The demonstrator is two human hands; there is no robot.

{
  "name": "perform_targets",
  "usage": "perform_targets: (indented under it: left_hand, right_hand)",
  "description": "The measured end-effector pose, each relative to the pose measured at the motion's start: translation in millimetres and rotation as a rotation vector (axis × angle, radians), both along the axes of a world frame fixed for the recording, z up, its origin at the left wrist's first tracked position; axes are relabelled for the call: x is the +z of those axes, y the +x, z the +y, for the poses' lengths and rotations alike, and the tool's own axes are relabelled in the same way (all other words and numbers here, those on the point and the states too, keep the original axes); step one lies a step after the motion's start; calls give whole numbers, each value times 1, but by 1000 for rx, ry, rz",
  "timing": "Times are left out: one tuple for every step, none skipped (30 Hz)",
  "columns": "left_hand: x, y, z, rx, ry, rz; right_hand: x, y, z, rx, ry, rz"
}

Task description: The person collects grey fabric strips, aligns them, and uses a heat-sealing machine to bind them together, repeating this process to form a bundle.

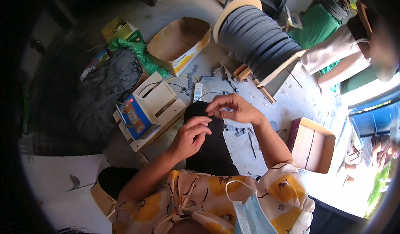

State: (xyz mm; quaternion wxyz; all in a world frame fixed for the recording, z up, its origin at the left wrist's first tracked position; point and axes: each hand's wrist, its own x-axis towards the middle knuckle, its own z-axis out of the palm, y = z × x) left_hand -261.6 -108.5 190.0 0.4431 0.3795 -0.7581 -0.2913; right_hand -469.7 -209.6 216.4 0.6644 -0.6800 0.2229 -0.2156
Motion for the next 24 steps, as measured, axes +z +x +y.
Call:
perform_targets:
  left_hand:
    - [-3, -6, -8, 3, -17, 13]
    - [-9, -13, -14, 12, 6, 18]
    - [-15, -17, -18, 37, -26, 4]
    - [-23, -20, -22, 65, -58, -9]
    - [-35, -22, -23, 146, -101, -22]
    - [-37, -27, -23, 179, -120, -39]
    - [-39, -31, -23, 215, -139, -57]
    - [-40, -35, -22, 251, -157, -79]
    - [-43, -40, -20, 255, -133, -105]
    - [-44, -41, -21, 246, -147, -116]
    - [-42, -40, -21, 245, -163, -130]
    - [-39, -39, -21, 245, -178, -145]
    - [-39, -36, -20, 253, -180, -152]
    - [-41, -40, -23, 235, -185, -143]
    - [-42, -43, -26, 217, -190, -133]
    - [-38, -40, -24, 228, -194, -147]
    - [-37, -41, -25, 220, -198, -143]
    - [-37, -42, -26, 214, -200, -139]
    - [-37, -42, -28, 209, -204, -138]
    - [-45, -43, -30, 200, -199, -129]
    - [-45, -43, -32, 199, -206, -126]
    - [-44, -43, -34, 192, -197, -126]
    - [-45, -42, -33, 197, -183, -135]
    - [-45, -41, -33, 200, -173, -141]
  right_hand:
    - [-6, -8, -6, -84, 36, -11]
    - [-15, -20, -10, -177, 72, -21]
    - [-28, -30, -17, -296, 16, 31]
    - [-43, -43, -23, -401, 4, 31]
    - [-56, -55, -28, -531, 38, 104]
    - [-70, -69, -31, -664, 73, 181]
    - [-85, -85, -34, -768, 92, 207]
    - [-105, -103, -38, -871, 115, 232]
    - [-126, -126, -43, -962, 179, 219]
    - [-141, -143, -47, -1049, 223, 200]
    - [-155, -159, -55, -1091, 227, 194]
    - [-168, -176, -66, -1132, 231, 189]
    - [-181, -183, -79, -1192, 277, 136]
    - [-191, -200, -86, -1282, 316, 90]
    - [-201, -217, -94, -1362, 330, 66]
    - [-212, -222, -109, -1415, 357, 31]
    - [-226, -240, -121, -1445, 339, 82]
    - [-234, -253, -132, -1472, 323, 136]
    - [-242, -265, -143, -1514, 338, 145]
    - [-253, -276, -151, -1562, 352, 166]
    - [-258, -282, -160, -1616, 330, 162]
    - [-264, -287, -168, -1658, 344, 157]
    - [-267, -282, -177, -1685, 366, 152]
    - [-268, -278, -186, -1715, 384, 146]
